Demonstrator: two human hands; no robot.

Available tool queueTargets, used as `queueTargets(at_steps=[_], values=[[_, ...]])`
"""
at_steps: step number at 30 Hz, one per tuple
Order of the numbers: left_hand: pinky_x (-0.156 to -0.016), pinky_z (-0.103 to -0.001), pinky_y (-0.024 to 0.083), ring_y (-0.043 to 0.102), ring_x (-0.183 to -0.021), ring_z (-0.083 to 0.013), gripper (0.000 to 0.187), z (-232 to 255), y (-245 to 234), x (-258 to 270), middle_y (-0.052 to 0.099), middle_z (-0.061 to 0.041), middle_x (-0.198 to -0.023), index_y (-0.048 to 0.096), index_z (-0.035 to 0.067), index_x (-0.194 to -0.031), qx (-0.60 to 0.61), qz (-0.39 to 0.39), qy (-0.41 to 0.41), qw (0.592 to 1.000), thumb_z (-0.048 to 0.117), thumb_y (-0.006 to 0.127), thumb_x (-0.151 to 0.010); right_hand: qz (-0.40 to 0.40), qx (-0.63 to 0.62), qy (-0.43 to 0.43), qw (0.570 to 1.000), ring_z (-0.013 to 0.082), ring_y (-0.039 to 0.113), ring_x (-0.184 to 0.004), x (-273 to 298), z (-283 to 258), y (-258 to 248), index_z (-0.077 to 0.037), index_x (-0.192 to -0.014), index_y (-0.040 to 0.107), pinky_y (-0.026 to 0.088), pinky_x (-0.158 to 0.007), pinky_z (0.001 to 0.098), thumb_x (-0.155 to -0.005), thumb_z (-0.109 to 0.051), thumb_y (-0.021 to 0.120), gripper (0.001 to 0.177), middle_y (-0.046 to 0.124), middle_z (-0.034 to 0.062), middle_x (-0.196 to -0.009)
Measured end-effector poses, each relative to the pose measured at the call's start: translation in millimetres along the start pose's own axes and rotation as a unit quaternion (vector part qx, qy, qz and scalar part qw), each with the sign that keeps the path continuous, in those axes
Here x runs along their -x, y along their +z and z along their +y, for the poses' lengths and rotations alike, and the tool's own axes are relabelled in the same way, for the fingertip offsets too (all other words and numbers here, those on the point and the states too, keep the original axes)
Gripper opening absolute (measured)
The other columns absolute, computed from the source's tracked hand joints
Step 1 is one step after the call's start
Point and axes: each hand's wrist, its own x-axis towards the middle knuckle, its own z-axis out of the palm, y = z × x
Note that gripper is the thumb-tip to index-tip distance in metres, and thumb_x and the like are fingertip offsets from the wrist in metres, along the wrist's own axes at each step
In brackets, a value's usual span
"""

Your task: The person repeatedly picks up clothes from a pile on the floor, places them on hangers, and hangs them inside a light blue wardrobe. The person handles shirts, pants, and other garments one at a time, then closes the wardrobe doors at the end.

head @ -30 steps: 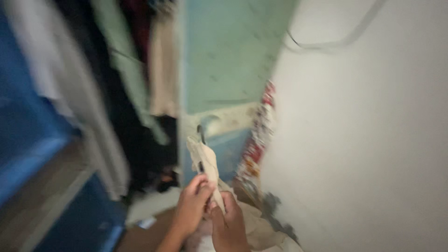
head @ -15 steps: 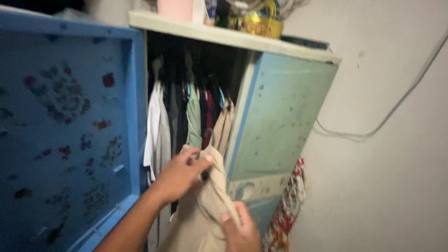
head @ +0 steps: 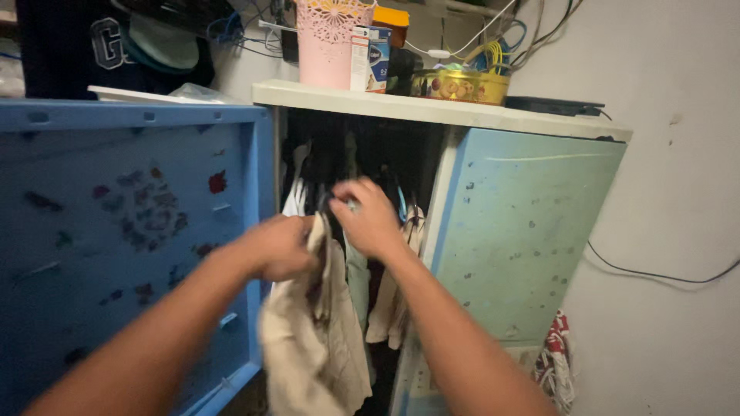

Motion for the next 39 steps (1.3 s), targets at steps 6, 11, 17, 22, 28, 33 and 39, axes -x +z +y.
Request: queueTargets(at_steps=[6, 11, 17, 22, 28, 33, 39], values=[[-0.089, -0.048, 0.054, 0.072, -0.092, -0.0371, 0.025, -31.3, 2.0, -16.4, 0.074, -0.019, -0.094, 0.074, 0.009, -0.094, -0.311, -0.022, 0.103, 0.945, 0.023, 0.067, -0.075, -0.222, 0.193, 0.071, 0.953, 0.0386, 0.066, -0.114, -105.9, 40.9, 81.6, -0.007, -0.111, 0.074, 0.052, -0.101, 0.0475, -0.093, -0.03, 0.058, 0.033, 0.071, 0.0209, -0.122], [-0.086, -0.046, 0.048, 0.071, -0.077, -0.0359, 0.023, -53.5, 9.1, -11.7, 0.074, -0.017, -0.08, 0.071, 0.009, -0.092, -0.29, 0.048, 0.185, 0.938, 0.024, 0.067, -0.074, -0.275, 0.244, 0.087, 0.926, 0.0391, 0.065, -0.114, -115.1, 61.5, 124.1, -0.007, -0.114, 0.074, 0.051, -0.096, 0.0482, -0.081, -0.033, 0.067, 0.043, 0.066, 0.0225, -0.124], [-0.086, -0.045, 0.044, 0.069, -0.076, -0.034, 0.026, -54.7, 18.0, -13.2, 0.073, -0.014, -0.077, 0.067, 0.008, -0.093, -0.265, 0.035, 0.153, 0.952, 0.027, 0.07, -0.075, -0.321, 0.362, 0.036, 0.874, 0.0352, 0.071, -0.11, -96.4, 124.5, 106.0, -0.009, -0.113, 0.078, 0.054, -0.098, 0.0464, -0.083, -0.027, 0.067, 0.037, 0.073, 0.0183, -0.119], [-0.088, -0.044, 0.045, 0.069, -0.079, -0.0341, 0.029, -57.7, 21.1, -11.8, 0.073, -0.015, -0.075, 0.066, 0.009, -0.095, -0.243, 0.09, 0.146, 0.955, 0.024, 0.072, -0.07, -0.235, 0.387, -0.03, 0.891, 0.0363, 0.072, -0.1, -85.1, 144.8, 56.0, -0.007, -0.126, 0.067, 0.056, -0.088, 0.0455, -0.068, -0.016, 0.071, 0.059, 0.073, 0.0223, -0.109], [-0.086, -0.048, 0.049, 0.068, -0.08, -0.0388, 0.022, -60.1, 34.0, -24.5, 0.072, -0.02, -0.08, 0.071, 0.007, -0.092, -0.218, 0.102, 0.099, 0.966, 0.023, 0.069, -0.077, -0.32, 0.384, 0.083, 0.862, 0.0334, 0.072, -0.105, -81.6, 126.6, 53.0, -0.015, -0.125, 0.069, 0.058, -0.086, 0.0443, -0.072, -0.022, 0.072, 0.054, 0.073, 0.015, -0.117], [-0.084, -0.047, 0.054, 0.069, -0.091, -0.0395, 0.028, -40.4, 28.8, -29.8, 0.072, -0.023, -0.095, 0.075, 0.003, -0.095, -0.031, -0.016, 0.021, 0.999, 0.023, 0.069, -0.076, -0.25, 0.296, 0.019, 0.921, 0.0379, 0.066, -0.111, -70.8, 111.4, 35.1, -0.016, -0.13, 0.066, 0.054, -0.09, 0.0469, -0.082, -0.031, 0.061, 0.051, 0.067, 0.0165, -0.128], [-0.074, -0.037, 0.057, 0.069, -0.074, -0.0181, 0.024, -14.2, 28.2, 53.7, 0.08, -0.01, -0.083, 0.077, 0.005, -0.098, 0.222, -0.092, -0.135, 0.961, 0.019, 0.072, -0.079, -0.253, 0.274, 0.064, 0.926, 0.0401, 0.059, -0.123, -70.4, 77.2, 43.0, -0.016, -0.133, 0.065, 0.043, -0.106, 0.054, -0.096, -0.058, 0.052, 0.057, 0.063, 0.0193, -0.134]])
